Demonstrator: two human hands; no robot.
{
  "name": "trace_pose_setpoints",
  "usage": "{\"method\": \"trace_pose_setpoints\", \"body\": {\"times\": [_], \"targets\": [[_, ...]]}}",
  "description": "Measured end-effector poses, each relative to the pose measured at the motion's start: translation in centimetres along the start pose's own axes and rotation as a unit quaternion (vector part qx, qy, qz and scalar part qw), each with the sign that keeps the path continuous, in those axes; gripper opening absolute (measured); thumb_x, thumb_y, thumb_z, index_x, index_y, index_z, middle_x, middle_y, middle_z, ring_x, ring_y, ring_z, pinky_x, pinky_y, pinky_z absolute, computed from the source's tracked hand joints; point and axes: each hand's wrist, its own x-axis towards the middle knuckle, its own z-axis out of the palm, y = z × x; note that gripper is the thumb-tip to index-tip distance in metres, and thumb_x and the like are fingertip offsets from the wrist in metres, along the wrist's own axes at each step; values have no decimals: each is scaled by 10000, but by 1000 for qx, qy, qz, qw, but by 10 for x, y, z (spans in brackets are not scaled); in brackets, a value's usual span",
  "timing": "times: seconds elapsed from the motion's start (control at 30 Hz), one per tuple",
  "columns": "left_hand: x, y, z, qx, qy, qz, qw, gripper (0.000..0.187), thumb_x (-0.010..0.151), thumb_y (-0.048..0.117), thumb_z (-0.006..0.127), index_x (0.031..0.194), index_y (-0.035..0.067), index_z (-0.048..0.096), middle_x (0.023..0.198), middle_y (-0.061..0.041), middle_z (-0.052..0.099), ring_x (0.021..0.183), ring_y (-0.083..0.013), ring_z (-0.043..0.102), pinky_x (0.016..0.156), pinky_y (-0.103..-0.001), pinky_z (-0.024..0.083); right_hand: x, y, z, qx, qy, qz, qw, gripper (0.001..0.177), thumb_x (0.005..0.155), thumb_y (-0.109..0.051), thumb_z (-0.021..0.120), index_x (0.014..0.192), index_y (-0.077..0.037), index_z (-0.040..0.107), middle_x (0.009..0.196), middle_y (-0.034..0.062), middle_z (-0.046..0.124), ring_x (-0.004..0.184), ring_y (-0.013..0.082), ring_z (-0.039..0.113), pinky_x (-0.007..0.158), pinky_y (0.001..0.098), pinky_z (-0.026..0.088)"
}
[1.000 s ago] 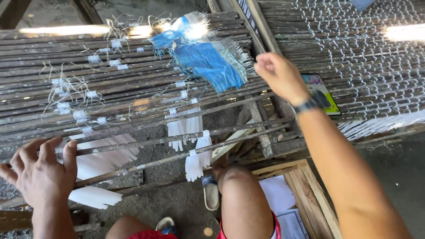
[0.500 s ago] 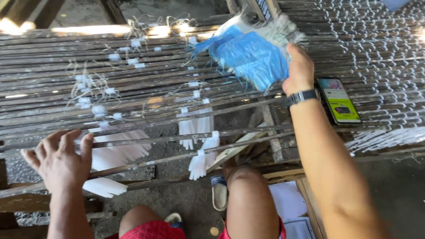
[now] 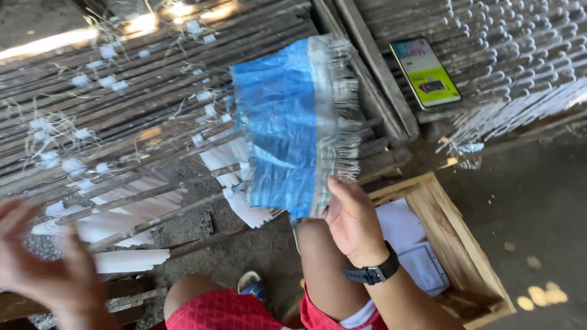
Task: The person is tying bundles of white candle wicks onto a horizontal wooden frame, likely preparing them for dipping or further processing.
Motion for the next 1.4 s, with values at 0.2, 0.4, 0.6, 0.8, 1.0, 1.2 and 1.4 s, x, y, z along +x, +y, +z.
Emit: {"method": "trace_pose_setpoints", "body": {"times": [0.2, 0.4, 0.6, 0.8, 1.0, 1.2, 1.4], "targets": [[4, 127, 49, -155, -157, 78, 972, 461, 765, 487, 536, 1012, 99, 512, 1124, -131, 428, 1058, -310, 475, 950, -527, 310, -19, -7, 0, -58, -61, 58, 995, 167, 870, -154, 482, 753, -58, 554, 697, 68, 547, 632, 181, 552, 526, 305, 459], [1, 155, 82, -189, -227, 158, 942, 193, 827, 140, 572, 1020, 137, 573, 1127, -119, 504, 1077, -317, 486, 945, -507, 310, -26, -12, -28, -199, -27, 59, 978, 181, 777, -165, 600, 890, -96, 477, 716, 4, 520, 627, 96, 482, 552, 246, 424], [-4, 156, 87, -212, -219, 147, 941, 156, 822, 73, 563, 965, 131, 584, 1079, -105, 534, 1021, -293, 527, 902, -504, 366, -32, -16, -43, -225, -40, 41, 973, 210, 789, -93, 592, 979, -75, 505, 718, -2, 461, 595, 104, 418, 528, 238, 337], [-9, 155, 91, -214, -226, 152, 938, 193, 821, 54, 533, 993, 133, 570, 1105, -115, 513, 1028, -297, 526, 898, -514, 369, -33, -19, -56, -213, -36, 80, 973, 160, 776, -147, 608, 845, -94, 475, 576, 0, 442, 517, 112, 386, 489, 237, 322], [-12, 157, 93, -227, -244, 133, 933, 323, 818, 373, 548, 1031, 131, 570, 1111, -101, 524, 1039, -285, 529, 922, -484, 353, -31, -20, -66, -167, 22, 73, 983, 232, 766, -62, 600, 981, -78, 515, 711, -2, 490, 594, 100, 420, 515, 216, 340], [-4, 164, 92, -249, -265, 129, 923, 544, 794, 551, 397, 1093, 113, 518, 1152, -135, 499, 1084, -307, 505, 934, -493, 334, -36, -26, -47, -511, -25, -58, 857, 205, 783, -227, 581, 911, -82, 513, 685, -6, 529, 592, 94, 502, 534, 205, 418], [-8, 166, 104, -244, -309, 149, 907, 633, 773, 561, 452, 1160, 60, 457, 1252, -197, 432, 1179, -345, 423, 1001, -533, 273, -38, -36, -21, -753, -76, -366, 542, 120, 799, -76, 500, 908, -72, 550, 814, 65, 591, 699, 222, 548, 607, 339, 402]]}}
